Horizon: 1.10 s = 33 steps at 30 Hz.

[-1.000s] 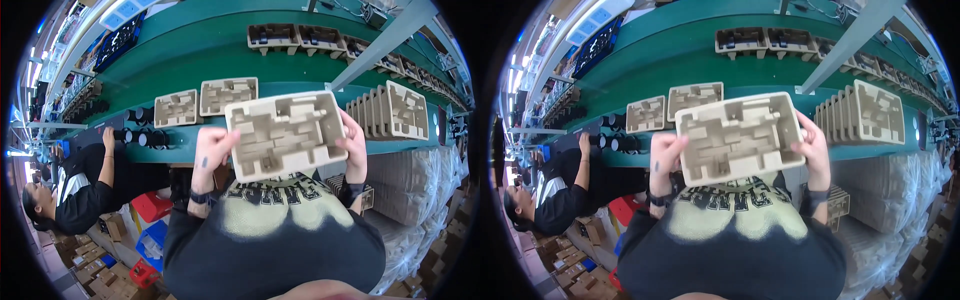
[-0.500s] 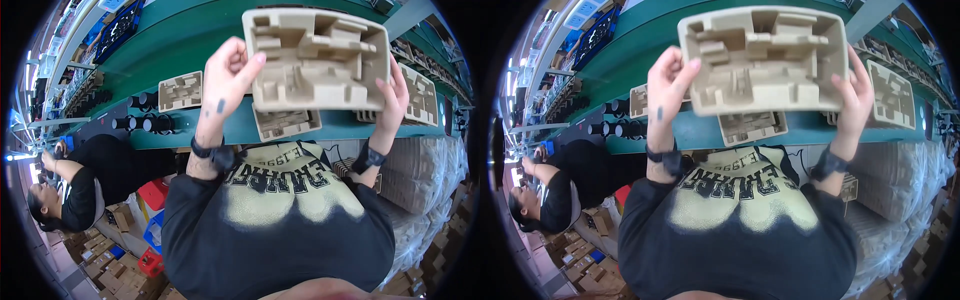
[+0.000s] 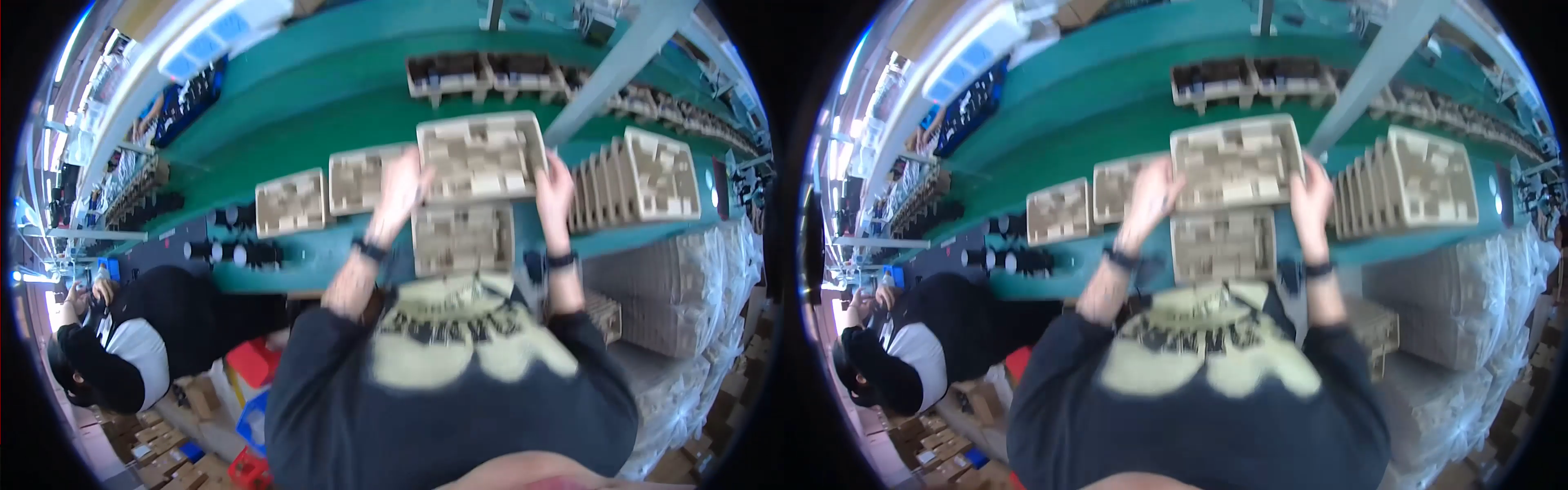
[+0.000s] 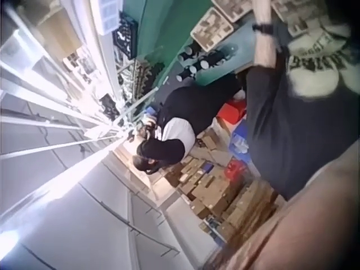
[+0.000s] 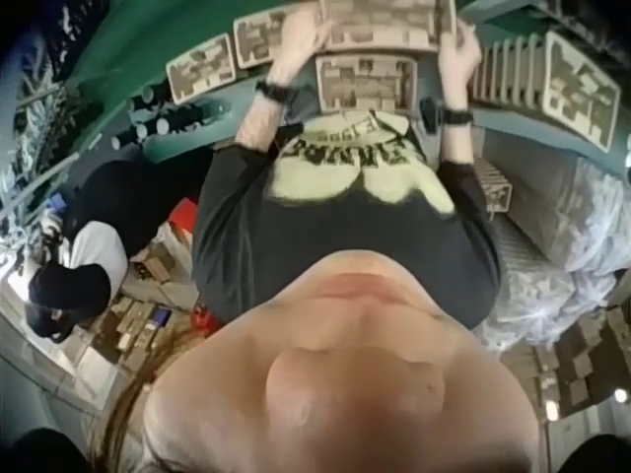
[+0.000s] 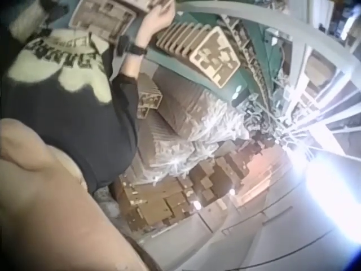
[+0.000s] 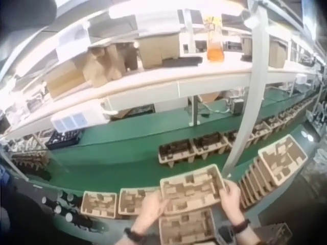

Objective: The person removes plastic bags from a stack of cardboard trays, arranges the trays on a conveyor belt, and places a black plastic component into each tray.

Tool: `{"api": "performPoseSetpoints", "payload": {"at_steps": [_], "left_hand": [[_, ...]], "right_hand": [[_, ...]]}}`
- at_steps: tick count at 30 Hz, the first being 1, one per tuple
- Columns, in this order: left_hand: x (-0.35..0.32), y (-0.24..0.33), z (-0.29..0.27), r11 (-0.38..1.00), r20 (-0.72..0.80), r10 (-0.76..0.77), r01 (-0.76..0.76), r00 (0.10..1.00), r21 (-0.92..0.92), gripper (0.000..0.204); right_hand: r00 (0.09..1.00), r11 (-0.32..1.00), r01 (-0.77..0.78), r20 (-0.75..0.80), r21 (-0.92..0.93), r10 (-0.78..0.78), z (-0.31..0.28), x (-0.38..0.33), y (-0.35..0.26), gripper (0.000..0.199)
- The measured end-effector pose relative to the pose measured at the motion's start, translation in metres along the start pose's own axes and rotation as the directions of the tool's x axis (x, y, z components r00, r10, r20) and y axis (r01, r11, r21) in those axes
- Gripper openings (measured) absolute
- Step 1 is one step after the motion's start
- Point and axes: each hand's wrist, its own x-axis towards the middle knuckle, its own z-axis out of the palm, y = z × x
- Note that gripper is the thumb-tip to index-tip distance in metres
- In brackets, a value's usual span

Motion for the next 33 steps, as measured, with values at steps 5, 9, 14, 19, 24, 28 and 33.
{"api": "performPoseSetpoints", "payload": {"at_steps": [5,9,14,19,24,28,33], "left_hand": [[-0.065,0.011,0.015,0.9,0.081,-0.176,0.194,0.981,-0.391,0.023],[-0.012,0.015,0.002,0.957,0.043,-0.141,0.147,0.989,-0.248,0.022],[0.002,-0.002,0.017,0.91,-0.042,-0.136,0.108,0.99,-0.4,0.019],[-0.033,0.009,0.009,0.839,-0.003,-0.186,0.158,0.982,-0.52,0.021],[-0.005,-0.002,0.012,0.992,0.012,-0.126,0.126,0.992,-0.013,0.018],[-0.026,0.012,0.015,0.941,-0.005,-0.239,0.23,0.971,-0.248,0.021],[-0.006,0.036,-0.005,0.989,-0.362,0.151,-0.144,0.92,0.046,0.031]], "right_hand": [[0.972,0.935,0.011,-0.222,0.353,0.073,0.009,-0.037,0.012,0.034],[0.99,0.952,-0.078,-0.089,0.295,0.109,0.024,-0.002,0.037,0.036],[0.967,0.94,-0.017,-0.233,0.341,0.102,0.012,-0.013,-0.003,0.035],[0.974,0.932,-0.149,-0.115,0.329,0.196,0.013,0.011,-0.002,0.035],[0.947,0.836,-0.28,-0.005,0.472,0.32,0.012,-0.008,-0.005,0.036],[0.964,0.872,-0.154,-0.122,0.465,0.236,0.007,-0.018,-0.004,0.033],[0.977,0.836,-0.059,-0.139,0.545,0.159,0.008,-0.001,-0.013,0.024]]}}
